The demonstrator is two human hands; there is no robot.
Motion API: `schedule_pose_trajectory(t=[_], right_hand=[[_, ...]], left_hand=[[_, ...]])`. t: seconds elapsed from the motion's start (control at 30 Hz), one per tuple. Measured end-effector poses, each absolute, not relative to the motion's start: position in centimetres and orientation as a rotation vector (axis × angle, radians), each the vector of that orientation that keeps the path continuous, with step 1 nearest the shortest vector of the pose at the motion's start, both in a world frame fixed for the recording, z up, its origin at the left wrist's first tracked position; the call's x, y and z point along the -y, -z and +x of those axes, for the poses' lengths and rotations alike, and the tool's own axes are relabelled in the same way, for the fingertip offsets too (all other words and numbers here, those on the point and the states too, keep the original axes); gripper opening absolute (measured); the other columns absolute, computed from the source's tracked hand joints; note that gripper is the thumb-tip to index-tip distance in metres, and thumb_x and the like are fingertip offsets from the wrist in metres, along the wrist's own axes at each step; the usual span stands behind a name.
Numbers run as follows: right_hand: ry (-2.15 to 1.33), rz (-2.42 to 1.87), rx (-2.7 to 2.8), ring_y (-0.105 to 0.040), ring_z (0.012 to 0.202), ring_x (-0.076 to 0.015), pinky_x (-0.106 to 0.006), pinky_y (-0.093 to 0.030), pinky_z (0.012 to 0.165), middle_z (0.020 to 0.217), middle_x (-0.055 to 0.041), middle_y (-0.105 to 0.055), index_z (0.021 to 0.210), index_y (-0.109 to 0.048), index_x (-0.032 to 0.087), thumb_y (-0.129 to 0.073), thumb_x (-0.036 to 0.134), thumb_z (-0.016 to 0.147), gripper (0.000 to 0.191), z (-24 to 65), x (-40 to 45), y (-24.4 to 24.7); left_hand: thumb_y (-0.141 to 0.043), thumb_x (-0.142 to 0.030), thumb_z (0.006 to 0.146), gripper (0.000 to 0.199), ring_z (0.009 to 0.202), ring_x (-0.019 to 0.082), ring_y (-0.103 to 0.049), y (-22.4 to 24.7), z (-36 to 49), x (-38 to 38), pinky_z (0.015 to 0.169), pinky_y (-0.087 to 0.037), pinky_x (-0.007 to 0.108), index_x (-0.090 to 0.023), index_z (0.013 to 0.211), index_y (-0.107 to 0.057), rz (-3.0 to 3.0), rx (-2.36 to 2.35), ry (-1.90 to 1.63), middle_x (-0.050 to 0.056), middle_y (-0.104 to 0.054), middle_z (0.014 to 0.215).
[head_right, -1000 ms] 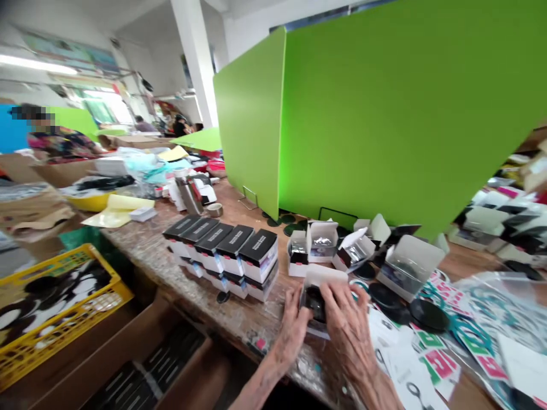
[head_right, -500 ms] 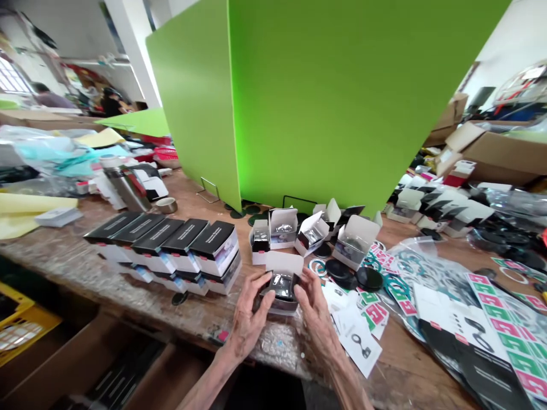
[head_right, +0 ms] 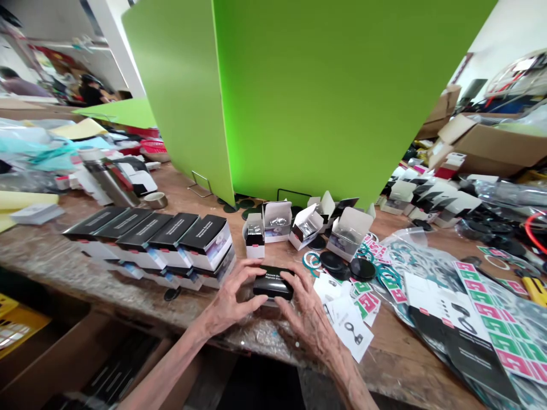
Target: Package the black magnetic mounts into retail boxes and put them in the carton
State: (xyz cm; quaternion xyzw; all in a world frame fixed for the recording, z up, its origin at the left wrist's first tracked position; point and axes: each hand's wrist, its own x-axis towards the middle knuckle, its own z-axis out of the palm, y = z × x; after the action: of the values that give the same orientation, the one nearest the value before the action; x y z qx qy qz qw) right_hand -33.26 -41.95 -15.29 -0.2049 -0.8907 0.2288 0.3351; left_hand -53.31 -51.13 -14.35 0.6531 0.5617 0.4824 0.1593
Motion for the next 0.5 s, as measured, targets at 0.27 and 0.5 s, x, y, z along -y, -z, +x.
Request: schedule_pose_trajectory(t=[0.27,0.5], right_hand=[[-0.452,-0.510,2.379,-0.037,0.135,-0.0208,-0.044,-0.037,0.112,0.140,-0.0071,-0.041,0.138,-0.043,0.029,-0.040,0.021,0.097,0.041,-33.5,41.6,14.4],[-0.343,-0.438,2.465,-0.038,0.135,-0.0257,-0.050,-0.039,0.109,0.143,-0.0105,-0.040,0.142,-0.038,0.027,-0.040,0.019,0.096,0.047,-32.9,41.6,14.4]], left_hand=[[-0.056,-0.024,0.090,0.025,0.119,0.017,-0.052,13.7,-53.5,50.5,0.104,-0.043,0.034,-0.025,0.115,-0.060,2.010,-1.636,-1.308,0.006,-0.054,0.127],[-0.055,-0.019,0.091,0.029,0.123,0.021,-0.053,15.3,-53.5,51.1,0.102,-0.049,0.037,-0.022,0.119,-0.061,2.219,-1.646,-1.393,0.010,-0.048,0.139]])
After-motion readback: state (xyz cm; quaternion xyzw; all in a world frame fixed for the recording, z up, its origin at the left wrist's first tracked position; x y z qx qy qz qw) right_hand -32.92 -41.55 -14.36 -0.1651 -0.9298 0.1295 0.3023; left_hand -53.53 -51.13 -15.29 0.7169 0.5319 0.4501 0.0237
